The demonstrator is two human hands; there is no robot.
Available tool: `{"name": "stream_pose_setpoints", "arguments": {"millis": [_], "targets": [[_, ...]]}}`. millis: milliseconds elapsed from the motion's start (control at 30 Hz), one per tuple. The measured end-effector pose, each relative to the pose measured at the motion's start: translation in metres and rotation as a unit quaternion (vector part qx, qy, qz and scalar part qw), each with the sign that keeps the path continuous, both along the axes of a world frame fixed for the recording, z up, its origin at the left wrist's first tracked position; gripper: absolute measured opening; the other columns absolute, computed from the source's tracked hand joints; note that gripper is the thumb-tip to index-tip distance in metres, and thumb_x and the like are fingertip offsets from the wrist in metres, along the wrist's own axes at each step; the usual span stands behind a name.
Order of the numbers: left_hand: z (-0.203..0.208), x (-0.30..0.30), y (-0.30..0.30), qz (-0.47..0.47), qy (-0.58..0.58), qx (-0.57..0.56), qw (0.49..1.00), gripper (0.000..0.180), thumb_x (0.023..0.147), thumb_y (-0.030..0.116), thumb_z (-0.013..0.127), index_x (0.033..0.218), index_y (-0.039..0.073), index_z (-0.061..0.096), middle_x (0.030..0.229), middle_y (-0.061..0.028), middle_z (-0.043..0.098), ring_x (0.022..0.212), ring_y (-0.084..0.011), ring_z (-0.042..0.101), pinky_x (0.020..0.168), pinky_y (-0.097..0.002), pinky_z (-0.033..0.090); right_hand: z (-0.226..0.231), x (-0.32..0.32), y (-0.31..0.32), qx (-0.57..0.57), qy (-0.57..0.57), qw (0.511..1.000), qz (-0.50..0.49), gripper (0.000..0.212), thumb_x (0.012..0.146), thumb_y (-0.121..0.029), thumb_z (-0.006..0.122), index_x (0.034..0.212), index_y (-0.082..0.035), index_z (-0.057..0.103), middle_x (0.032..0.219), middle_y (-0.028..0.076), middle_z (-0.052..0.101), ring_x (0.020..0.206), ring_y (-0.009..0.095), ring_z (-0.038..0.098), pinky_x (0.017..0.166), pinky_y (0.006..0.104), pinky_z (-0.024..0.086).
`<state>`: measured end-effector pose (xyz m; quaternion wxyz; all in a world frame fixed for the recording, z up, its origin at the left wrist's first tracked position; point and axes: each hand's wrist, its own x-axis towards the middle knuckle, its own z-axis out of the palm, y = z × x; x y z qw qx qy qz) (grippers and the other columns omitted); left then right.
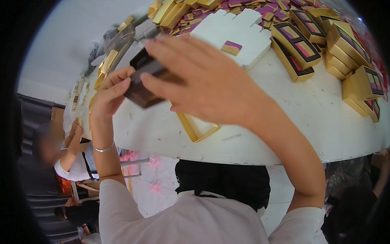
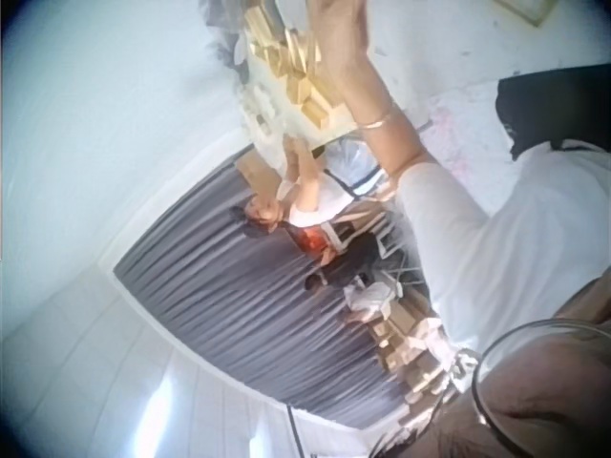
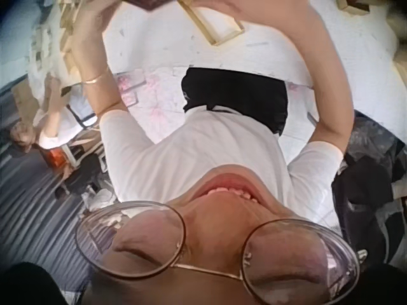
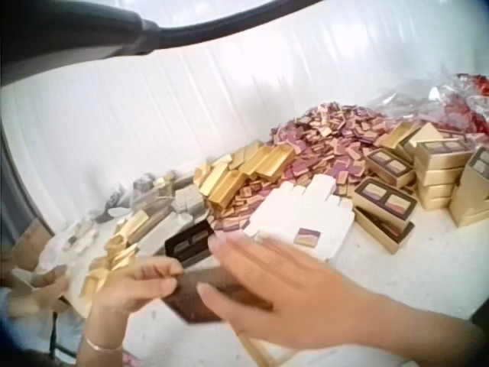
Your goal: The person assembles small rectangular cosmetic compacts by placing a black plastic tray into a gold cardboard box, adding a purple and yellow paper insert, and closing the lid. The process is repeated for multiple units on a white table.
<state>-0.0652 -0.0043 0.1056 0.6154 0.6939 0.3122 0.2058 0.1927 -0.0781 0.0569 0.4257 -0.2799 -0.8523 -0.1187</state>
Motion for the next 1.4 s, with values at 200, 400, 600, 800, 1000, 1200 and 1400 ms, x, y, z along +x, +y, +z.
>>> {"name": "stream_pose_setpoints", "arguments": {"millis": [200, 400, 600, 800, 1000, 1200, 1400], "targets": [[-0.025, 0.021, 0.001, -0.127, 0.101, 0.189, 0.968, 0.099, 0.072, 0.072, 0.061, 0.14, 0.005, 0.035, 0.141, -0.0124, 0.037, 0.121, -0.0238, 0.044, 0.097, -0.0401, 0.038, -0.022, 0.055, -0.064, -0.198, 0.075, 0.969, -0.126, 0.062, 0.073, -0.035, 0.073, 0.124, -0.004, 0.052, 0.123, 0.017, 0.053, 0.111, 0.031, 0.054, 0.094, 0.0385, 0.044], [-0.052, 0.028, 0.0, -0.207, 0.224, 0.292, 0.907, 0.097, 0.063, 0.022, 0.084, 0.143, 0.016, 0.031, 0.147, -0.0092, 0.027, 0.123, -0.0303, 0.041, 0.099, -0.0381, 0.038, -0.014, 0.16, -0.136, -0.09, 0.512, 0.839, -0.16, 0.065, 0.095, -0.047, 0.037, 0.133, 0.005, 0.04, 0.122, 0.021, 0.054, 0.118, 0.031, 0.051, 0.1, 0.0397, 0.04], [-0.085, 0.055, -0.012, -0.088, 0.167, 0.223, 0.956, 0.076, 0.064, 0.018, 0.083, 0.127, 0.009, 0.041, 0.122, -0.01, 0.046, 0.108, -0.0295, 0.053, 0.088, -0.036, 0.046, -0.008, 0.049, -0.071, -0.327, 0.106, 0.937, -0.063, 0.048, 0.077, -0.032, 0.07, 0.114, -0.001, 0.062, 0.098, 0.017, 0.059, 0.086, 0.029, 0.058, 0.073, 0.0356, 0.047], [-0.085, 0.068, -0.016, -0.099, 0.182, 0.267, 0.941, 0.082, 0.061, 0.026, 0.085, 0.128, 0.01, 0.04, 0.113, -0.0105, 0.047, 0.096, -0.0299, 0.057, 0.078, -0.0383, 0.049, -0.018, 0.046, -0.032, -0.366, -0.048, 0.926, -0.074, 0.036, 0.076, -0.024, 0.07, 0.105, -0.004, 0.063, 0.093, 0.012, 0.054, 0.082, 0.027, 0.055, 0.067, 0.036, 0.046], [-0.099, 0.063, -0.011, -0.087, 0.12, 0.374, 0.916, 0.083, 0.06, 0.027, 0.086, 0.129, 0.009, 0.044, 0.109, -0.0116, 0.048, 0.091, -0.0303, 0.058, 0.072, -0.0375, 0.05, -0.035, 0.026, -0.014, -0.295, -0.127, 0.946, -0.04, 0.046, 0.076, -0.031, 0.071, 0.111, -0.006, 0.057, 0.097, 0.01, 0.051, 0.086, 0.027, 0.053, 0.07, 0.038, 0.045], [-0.107, 0.058, -0.006, -0.09, 0.074, 0.373, 0.921, 0.075, 0.059, 0.024, 0.087, 0.123, 0.008, 0.053, 0.107, -0.0108, 0.049, 0.085, -0.0254, 0.058, 0.069, -0.0325, 0.05, -0.025, 0.057, -0.012, -0.403, 0.028, 0.907, 0.123, 0.065, 0.074, -0.034, 0.076, 0.13, -0.01, 0.053, 0.137, 0.017, 0.038, 0.111, 0.033, 0.048, 0.092, 0.04, 0.04], [-0.111, 0.059, -0.004, -0.09, 0.063, 0.386, 0.916, 0.071, 0.059, 0.023, 0.087, 0.12, 0.007, 0.056, 0.107, -0.01, 0.048, 0.08, -0.0228, 0.057, 0.068, -0.0305, 0.05, -0.035, 0.082, -0.002, -0.554, 0.086, 0.805, 0.194, 0.044, 0.077, -0.01, 0.074, 0.119, -0.011, 0.061, 0.126, 0.013, 0.049, 0.106, 0.026, 0.052, 0.089, 0.0361, 0.043]]}}
